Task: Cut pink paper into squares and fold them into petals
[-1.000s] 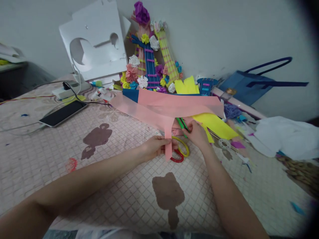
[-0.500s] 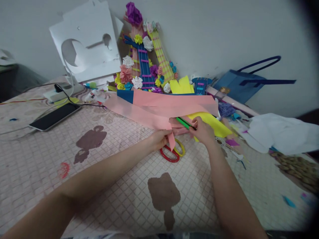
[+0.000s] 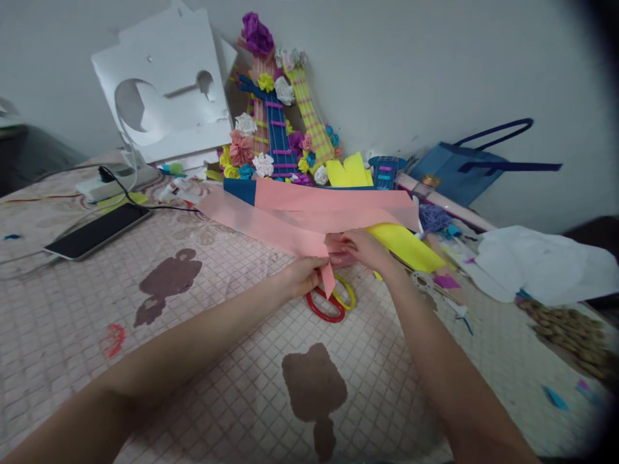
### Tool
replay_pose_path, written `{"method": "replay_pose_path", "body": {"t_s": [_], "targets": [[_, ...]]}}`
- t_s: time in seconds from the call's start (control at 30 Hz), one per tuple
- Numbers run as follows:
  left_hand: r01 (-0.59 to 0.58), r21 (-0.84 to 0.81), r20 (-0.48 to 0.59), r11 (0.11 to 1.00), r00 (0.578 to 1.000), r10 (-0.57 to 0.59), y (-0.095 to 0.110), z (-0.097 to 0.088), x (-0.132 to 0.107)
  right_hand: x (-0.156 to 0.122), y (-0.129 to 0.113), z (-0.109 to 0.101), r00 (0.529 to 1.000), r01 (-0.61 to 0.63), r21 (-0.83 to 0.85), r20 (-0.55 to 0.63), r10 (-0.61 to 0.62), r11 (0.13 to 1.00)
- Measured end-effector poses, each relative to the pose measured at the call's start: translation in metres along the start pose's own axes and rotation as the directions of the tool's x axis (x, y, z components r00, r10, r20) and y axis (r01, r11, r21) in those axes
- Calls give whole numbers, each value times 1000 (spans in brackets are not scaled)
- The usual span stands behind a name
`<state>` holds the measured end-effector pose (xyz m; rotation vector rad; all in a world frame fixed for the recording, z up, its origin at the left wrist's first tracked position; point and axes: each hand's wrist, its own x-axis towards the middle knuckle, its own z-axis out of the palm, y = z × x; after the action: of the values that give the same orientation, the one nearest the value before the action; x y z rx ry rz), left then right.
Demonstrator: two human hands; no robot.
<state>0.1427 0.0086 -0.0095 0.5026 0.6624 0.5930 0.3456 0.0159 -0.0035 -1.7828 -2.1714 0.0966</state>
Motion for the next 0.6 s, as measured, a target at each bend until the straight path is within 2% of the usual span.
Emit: {"method": "replay_pose_path", "body": {"t_s": [0.17,0.3,0.43,0.6], "targets": [[18,-6,29,1000,999,-18,1,-1,1,18,2,-2,979,24,79,199,-39,997],[20,-15,26,1000,999,-19,0,-2,2,24,5,-3,962,-3,123,273,-31,992],[17,-26,17,1000,1000,-16,0,-2,1,19,1,-8,971,-42,193,240,-5,980],[-8,-46,10,999,1000,8,0,-2,2,2,-5,-21,993,-111,324,77,91,939]]}}
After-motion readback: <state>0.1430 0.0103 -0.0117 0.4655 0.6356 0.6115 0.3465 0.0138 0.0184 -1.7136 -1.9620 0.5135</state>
